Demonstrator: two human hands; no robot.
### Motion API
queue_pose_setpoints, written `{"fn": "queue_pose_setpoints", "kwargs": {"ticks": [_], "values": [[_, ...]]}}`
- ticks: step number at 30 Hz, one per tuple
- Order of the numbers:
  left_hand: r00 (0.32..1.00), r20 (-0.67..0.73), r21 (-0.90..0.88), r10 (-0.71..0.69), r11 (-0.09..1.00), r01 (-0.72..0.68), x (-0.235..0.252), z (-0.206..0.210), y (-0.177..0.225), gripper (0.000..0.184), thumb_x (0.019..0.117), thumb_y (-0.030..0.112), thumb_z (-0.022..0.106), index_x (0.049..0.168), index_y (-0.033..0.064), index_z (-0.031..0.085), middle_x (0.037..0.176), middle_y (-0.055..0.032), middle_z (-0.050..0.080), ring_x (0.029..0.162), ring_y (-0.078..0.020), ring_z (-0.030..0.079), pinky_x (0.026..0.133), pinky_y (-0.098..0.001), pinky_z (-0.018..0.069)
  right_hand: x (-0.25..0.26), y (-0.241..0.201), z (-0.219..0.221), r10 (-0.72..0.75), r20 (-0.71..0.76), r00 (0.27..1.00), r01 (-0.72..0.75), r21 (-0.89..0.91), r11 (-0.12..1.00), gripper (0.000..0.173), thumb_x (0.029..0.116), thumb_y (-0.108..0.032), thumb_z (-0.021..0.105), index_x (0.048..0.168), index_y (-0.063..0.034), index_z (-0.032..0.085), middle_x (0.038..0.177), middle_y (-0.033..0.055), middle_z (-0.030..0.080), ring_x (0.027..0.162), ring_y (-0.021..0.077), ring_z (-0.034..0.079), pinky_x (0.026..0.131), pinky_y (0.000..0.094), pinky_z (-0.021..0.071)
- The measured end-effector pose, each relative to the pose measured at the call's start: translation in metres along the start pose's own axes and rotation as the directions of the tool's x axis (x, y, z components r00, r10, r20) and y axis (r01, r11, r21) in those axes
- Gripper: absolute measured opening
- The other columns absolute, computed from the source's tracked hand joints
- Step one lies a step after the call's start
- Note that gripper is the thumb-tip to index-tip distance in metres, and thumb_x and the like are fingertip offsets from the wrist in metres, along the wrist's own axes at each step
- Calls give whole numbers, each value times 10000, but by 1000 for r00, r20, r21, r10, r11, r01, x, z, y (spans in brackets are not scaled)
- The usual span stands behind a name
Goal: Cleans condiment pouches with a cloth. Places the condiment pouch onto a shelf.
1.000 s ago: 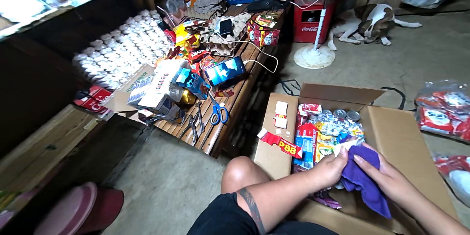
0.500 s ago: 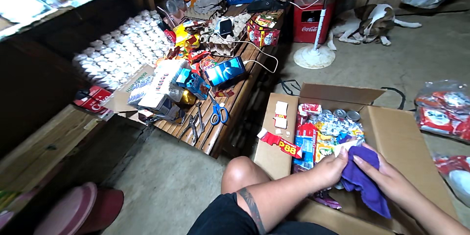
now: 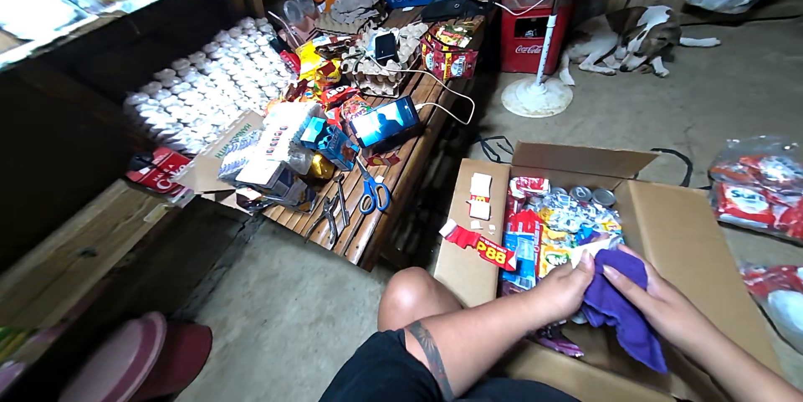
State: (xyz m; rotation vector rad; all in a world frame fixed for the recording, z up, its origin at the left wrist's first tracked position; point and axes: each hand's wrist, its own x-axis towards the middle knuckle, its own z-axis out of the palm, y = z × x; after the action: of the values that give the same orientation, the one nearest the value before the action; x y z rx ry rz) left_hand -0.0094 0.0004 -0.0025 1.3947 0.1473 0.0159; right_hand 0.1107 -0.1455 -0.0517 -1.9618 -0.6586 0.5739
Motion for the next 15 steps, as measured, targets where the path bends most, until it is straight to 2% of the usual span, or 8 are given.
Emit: {"fn": "queue_pose_setpoints", "kwargs": {"ticks": [2, 6, 8, 10, 12, 13, 15], "values": [[1000, -6, -4, -12, 1000, 12, 5, -3, -12, 582, 1122, 291, 138, 1531, -82, 315, 1480, -302, 451, 1396, -277, 455, 1173, -415, 334, 0, 1, 0, -4, 0, 1000, 4, 5, 1000, 936, 860, -669, 572, 1544, -57, 390, 1333, 185, 636, 1246, 254, 611, 1057, 506, 467], [1000, -16, -15, -15, 1000, 15, 3, -3, -8, 575, 1124, 277, 136, 1505, -96, 352, 1484, -296, 449, 1402, -267, 444, 1177, -405, 322, 1, 2, 1, 12, 2, 1000, -12, 1, 1000, 936, 860, -681, 568, 1547, -71, 390, 1336, 189, 631, 1244, 266, 611, 1051, 515, 469], [1000, -10, -13, -1, 1000, 1, 2, -3, -7, 568, 1121, 264, 136, 1531, -82, 322, 1524, -288, 410, 1437, -267, 406, 1198, -407, 291, 0, 0, 0, 18, 3, 1000, -18, 2, 1000, 935, 859, -670, 568, 1549, -67, 387, 1345, 202, 623, 1253, 282, 604, 1052, 525, 463], [1000, -3, -15, 14, 1000, -14, 3, -3, -8, 567, 1119, 265, 143, 1539, -81, 303, 1533, -293, 395, 1444, -269, 396, 1201, -406, 285, -1, -2, 1, 15, 2, 1000, -16, 9, 1000, 945, 850, -672, 580, 1549, -66, 384, 1336, 187, 631, 1238, 257, 614, 1043, 504, 476], [1000, 5, -9, -12, 1000, 12, 3, -4, -8, 590, 1119, 288, 126, 1517, -100, 324, 1492, -304, 434, 1406, -265, 439, 1179, -402, 321, -2, -4, 2, 13, 2, 1000, -13, 40, 999, 972, 828, -658, 621, 1556, -68, 365, 1330, 168, 635, 1218, 213, 624, 1032, 464, 495], [999, 7, 2, -44, 999, 44, 4, -3, -8, 611, 1119, 305, 104, 1480, -118, 358, 1434, -305, 480, 1353, -253, 486, 1148, -395, 363, -2, -6, 3, 16, -1, 1000, -16, 61, 998, 990, 810, -638, 650, 1562, -67, 351, 1335, 169, 630, 1213, 205, 625, 1027, 457, 498], [997, 46, -15, -68, 997, 69, 3, -2, -8, 635, 1114, 311, 81, 1452, -144, 367, 1392, -309, 501, 1309, -235, 514, 1124, -382, 391, -3, -9, 3, 9, -29, 1000, -7, 66, 998, 1011, 766, -612, 697, 1541, -54, 366, 1309, 167, 635, 1181, 196, 635, 996, 451, 514]]}}
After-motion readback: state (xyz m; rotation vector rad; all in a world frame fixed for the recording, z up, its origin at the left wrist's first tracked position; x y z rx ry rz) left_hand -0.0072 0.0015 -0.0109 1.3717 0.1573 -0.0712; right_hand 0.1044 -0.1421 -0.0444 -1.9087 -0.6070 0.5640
